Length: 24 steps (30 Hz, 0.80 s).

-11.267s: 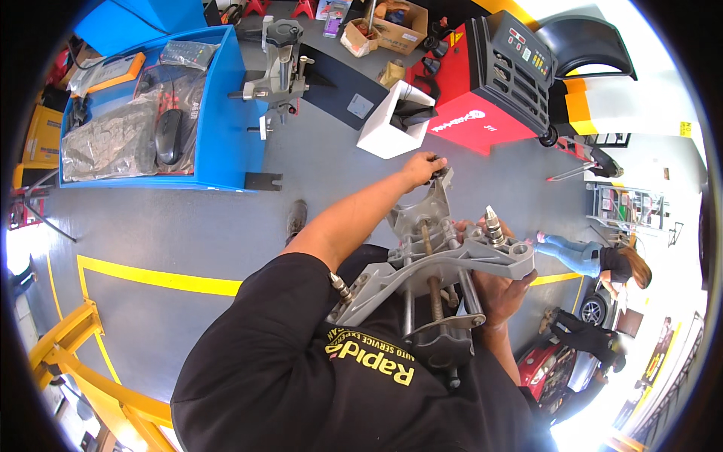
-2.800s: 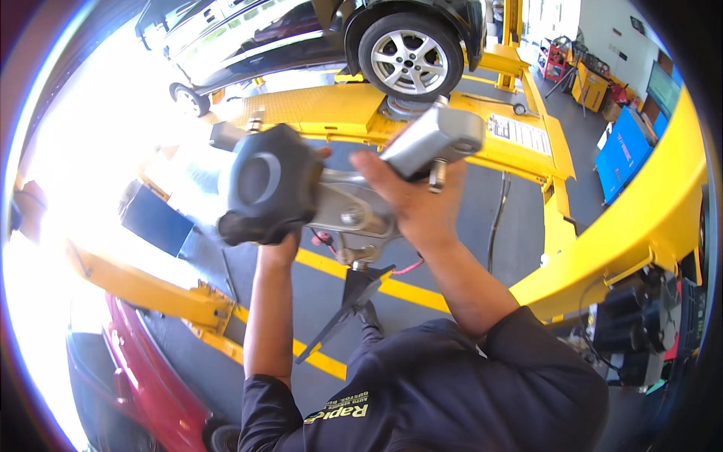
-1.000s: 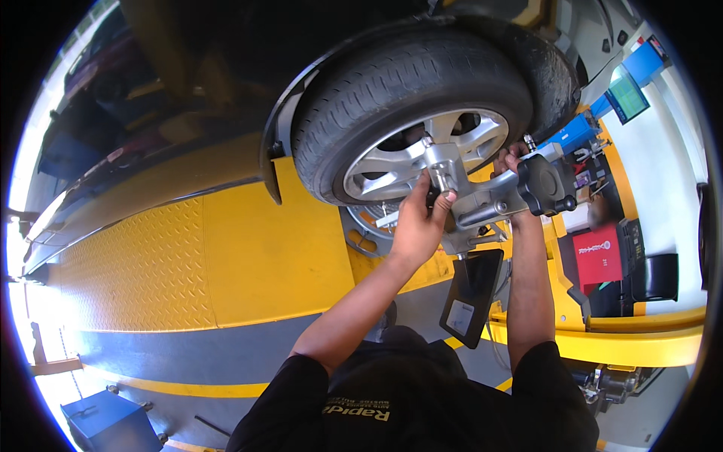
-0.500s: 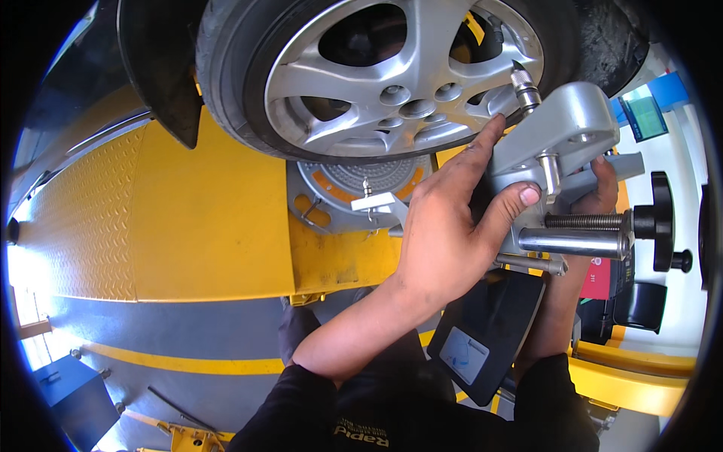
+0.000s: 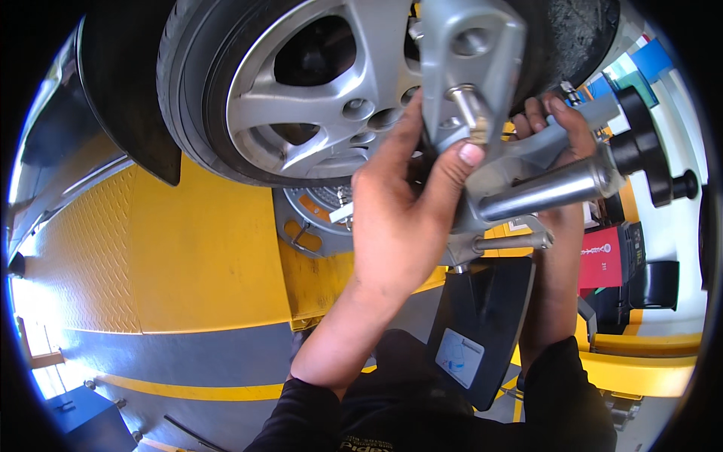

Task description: The person picks up a wheel alignment sensor from a blue workbench, walks to a car on a yellow lift, and mounts the sensor onto the wheel hub. They repeat this process for a second sensor on another wheel.

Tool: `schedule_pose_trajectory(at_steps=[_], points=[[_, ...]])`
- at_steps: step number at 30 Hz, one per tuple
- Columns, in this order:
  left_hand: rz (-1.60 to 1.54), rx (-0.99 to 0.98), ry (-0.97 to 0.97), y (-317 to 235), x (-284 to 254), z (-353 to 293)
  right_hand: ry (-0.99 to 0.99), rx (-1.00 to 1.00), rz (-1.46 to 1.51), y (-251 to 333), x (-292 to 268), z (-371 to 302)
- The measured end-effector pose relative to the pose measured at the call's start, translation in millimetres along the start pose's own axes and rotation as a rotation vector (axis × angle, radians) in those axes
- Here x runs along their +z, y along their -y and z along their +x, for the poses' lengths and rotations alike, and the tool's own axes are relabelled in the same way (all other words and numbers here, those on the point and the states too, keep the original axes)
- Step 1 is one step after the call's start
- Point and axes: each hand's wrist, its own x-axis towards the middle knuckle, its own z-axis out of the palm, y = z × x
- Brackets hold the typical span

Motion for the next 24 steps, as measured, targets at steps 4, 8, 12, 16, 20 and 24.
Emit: schedule_pose_trajectory(at_steps=[4, 8, 12, 16, 20, 24], points=[[0.084, -0.024, 0.005, -20.0, -3.0, 6.8, 0.066, 0.098, 0.060, 2.4, 3.8, 7.8], [0.113, -0.090, 0.035, -27.9, -5.2, 12.8, 0.024, 0.120, 0.034, 9.5, 16.1, 13.3], [0.159, -0.138, 0.049, -31.0, -13.8, 16.7, 0.101, 0.155, 0.114, 11.4, 28.1, 17.5], [0.108, -0.190, 0.083, -39.8, -24.3, 18.5, 0.076, 0.154, 0.026, 11.4, 32.0, 18.0], [0.067, -0.274, 0.081, -50.4, -31.4, 22.3, 0.074, 0.187, 0.192, 11.2, 31.7, 24.5], [0.055, -0.243, 0.085, -53.7, -30.0, 30.9, 0.141, 0.100, 0.248, 11.7, 34.3, 31.6]])
